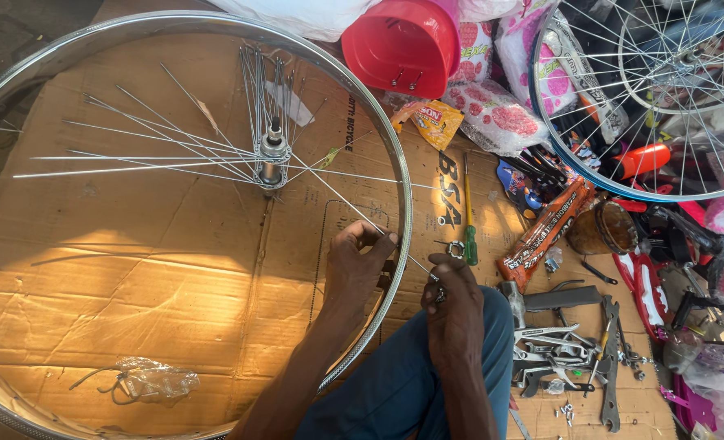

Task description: The person is sitting on the floor and lacing a bicycle wheel. They insert spokes into the hub and rim, then use a spoke wrench to tighten the nipples. The person rotates the wheel to access different sections and continues the lacing process.

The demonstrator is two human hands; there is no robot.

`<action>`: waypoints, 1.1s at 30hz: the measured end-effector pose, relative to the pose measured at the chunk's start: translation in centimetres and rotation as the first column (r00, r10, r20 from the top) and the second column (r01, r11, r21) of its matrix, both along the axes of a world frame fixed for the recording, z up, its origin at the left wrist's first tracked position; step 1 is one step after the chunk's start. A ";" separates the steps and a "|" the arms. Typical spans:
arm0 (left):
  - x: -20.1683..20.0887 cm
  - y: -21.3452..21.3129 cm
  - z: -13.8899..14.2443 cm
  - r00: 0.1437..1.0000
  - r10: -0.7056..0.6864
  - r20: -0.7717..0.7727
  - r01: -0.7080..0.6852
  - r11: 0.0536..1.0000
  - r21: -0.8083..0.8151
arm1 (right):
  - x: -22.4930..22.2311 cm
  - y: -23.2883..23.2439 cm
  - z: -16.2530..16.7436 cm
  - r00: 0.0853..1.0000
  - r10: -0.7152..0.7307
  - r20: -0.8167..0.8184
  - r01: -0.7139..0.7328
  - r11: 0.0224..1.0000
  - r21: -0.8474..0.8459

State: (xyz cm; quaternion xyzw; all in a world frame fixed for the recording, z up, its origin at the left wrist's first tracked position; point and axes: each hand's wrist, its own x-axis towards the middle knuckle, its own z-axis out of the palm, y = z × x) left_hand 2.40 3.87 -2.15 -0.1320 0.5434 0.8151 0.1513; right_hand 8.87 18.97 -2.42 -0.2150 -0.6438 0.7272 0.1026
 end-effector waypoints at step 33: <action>-6.7 -10.7 -1.9 0.690 -0.256 -0.677 -0.724 -0.233 -0.649 | -0.2 -3.0 2.8 0.972 0.144 0.185 -0.164 0.981 0.101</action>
